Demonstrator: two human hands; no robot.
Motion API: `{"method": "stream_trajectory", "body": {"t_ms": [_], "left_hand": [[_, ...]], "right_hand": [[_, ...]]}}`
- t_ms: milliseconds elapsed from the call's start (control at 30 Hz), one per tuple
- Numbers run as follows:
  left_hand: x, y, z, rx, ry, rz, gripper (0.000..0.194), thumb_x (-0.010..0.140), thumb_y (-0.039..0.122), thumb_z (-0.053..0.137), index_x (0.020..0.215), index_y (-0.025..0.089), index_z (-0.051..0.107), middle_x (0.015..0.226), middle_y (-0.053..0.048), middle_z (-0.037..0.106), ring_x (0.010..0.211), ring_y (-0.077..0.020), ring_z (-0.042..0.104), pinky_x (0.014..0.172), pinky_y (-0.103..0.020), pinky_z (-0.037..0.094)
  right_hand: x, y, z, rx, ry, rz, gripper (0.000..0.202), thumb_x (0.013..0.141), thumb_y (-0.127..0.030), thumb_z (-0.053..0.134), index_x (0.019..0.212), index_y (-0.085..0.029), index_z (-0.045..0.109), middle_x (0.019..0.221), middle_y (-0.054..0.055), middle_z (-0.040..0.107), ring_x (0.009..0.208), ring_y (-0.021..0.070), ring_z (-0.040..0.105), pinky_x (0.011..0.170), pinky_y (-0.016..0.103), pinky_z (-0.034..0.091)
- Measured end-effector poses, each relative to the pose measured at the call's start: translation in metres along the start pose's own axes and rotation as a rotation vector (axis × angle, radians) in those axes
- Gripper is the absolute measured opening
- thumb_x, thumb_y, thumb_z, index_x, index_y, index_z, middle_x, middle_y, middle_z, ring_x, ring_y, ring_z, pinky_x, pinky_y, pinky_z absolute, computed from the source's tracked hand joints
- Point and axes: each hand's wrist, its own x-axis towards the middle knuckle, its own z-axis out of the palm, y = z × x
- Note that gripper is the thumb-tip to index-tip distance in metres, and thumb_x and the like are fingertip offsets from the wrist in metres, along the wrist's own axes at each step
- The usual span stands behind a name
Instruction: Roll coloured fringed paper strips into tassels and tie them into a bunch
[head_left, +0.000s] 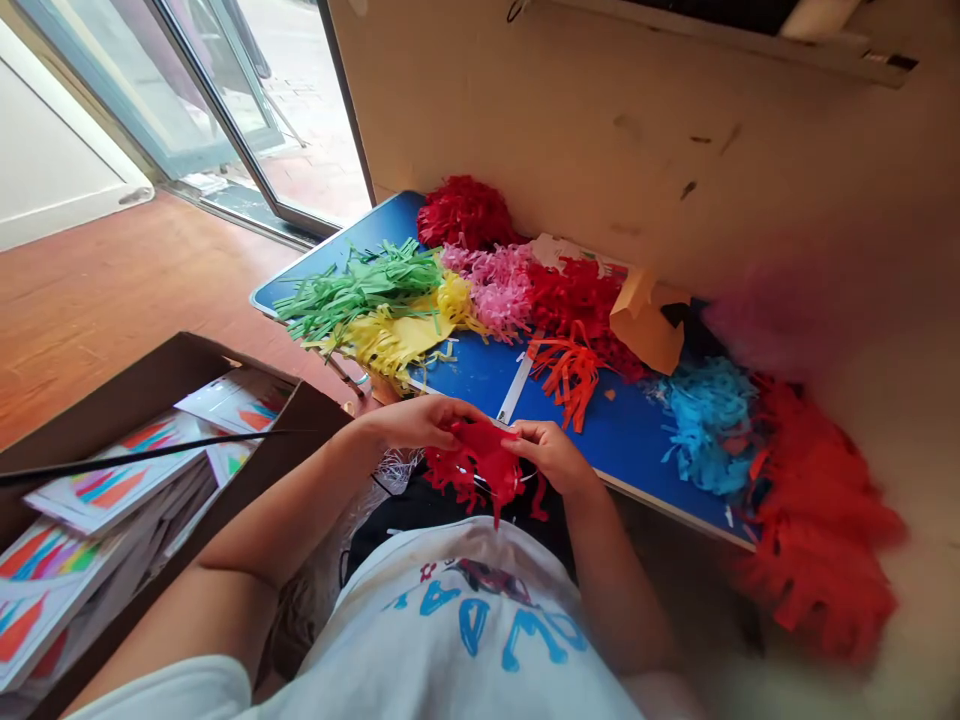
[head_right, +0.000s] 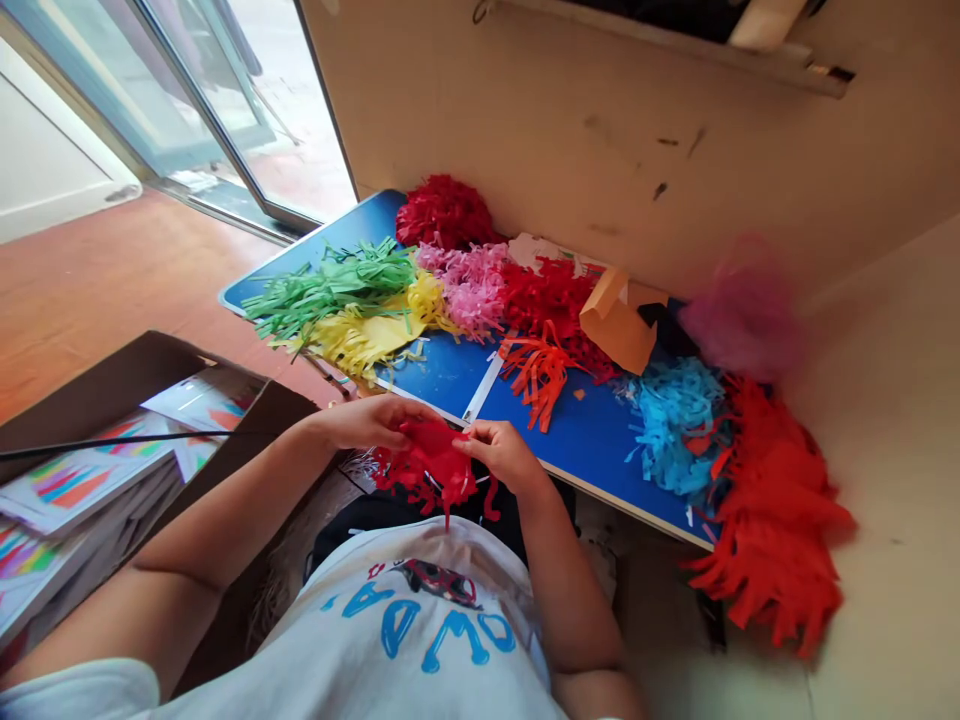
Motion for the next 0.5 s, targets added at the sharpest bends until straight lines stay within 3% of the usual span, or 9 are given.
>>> {"method": "stream_trajectory", "body": {"t_ms": [133,267,367,500], "left_hand": [[-0.006,0.006,0.002,-0.106,-0.025,-0.004,0.071,0.070,0.024,0.081,0.136,0.018,0.053,0.123,-0.012,0.067,0.102,-0.0224,0.066,0.083,-0.028,0.053],[-0.001,0.006,0.014,-0.089,0.097,-0.031,0.046,0.077,0.037,0.076,0.114,0.012,0.067,0.094,-0.007,0.073,0.077,-0.0152,0.066,0.064,-0.020,0.050],[-0.001,0.006,0.016,-0.115,0.005,-0.062,0.037,0.073,0.033,0.080,0.100,0.011,0.070,0.080,-0.004,0.072,0.068,-0.0127,0.063,0.060,-0.019,0.049],[-0.006,0.006,0.015,-0.212,-0.032,-0.027,0.041,0.066,0.025,0.085,0.102,0.012,0.069,0.085,-0.004,0.073,0.071,-0.0124,0.065,0.063,-0.018,0.050]], "right_hand": [[-0.004,0.003,0.005,0.120,0.086,0.015,0.040,0.069,-0.052,0.076,0.064,-0.017,0.058,0.056,-0.006,0.049,0.052,0.0081,0.040,0.053,0.022,0.030],[-0.010,0.002,0.011,0.128,0.098,-0.029,0.041,0.072,-0.053,0.075,0.062,-0.016,0.059,0.056,-0.005,0.050,0.052,0.0083,0.041,0.051,0.022,0.030],[-0.014,0.001,0.011,0.262,0.082,0.032,0.043,0.073,-0.054,0.074,0.061,-0.016,0.059,0.052,-0.005,0.049,0.048,0.0073,0.039,0.048,0.021,0.029],[-0.017,0.000,0.011,0.497,0.065,0.093,0.046,0.068,-0.059,0.078,0.062,-0.017,0.061,0.053,-0.003,0.054,0.047,0.0089,0.046,0.049,0.022,0.036]]}}
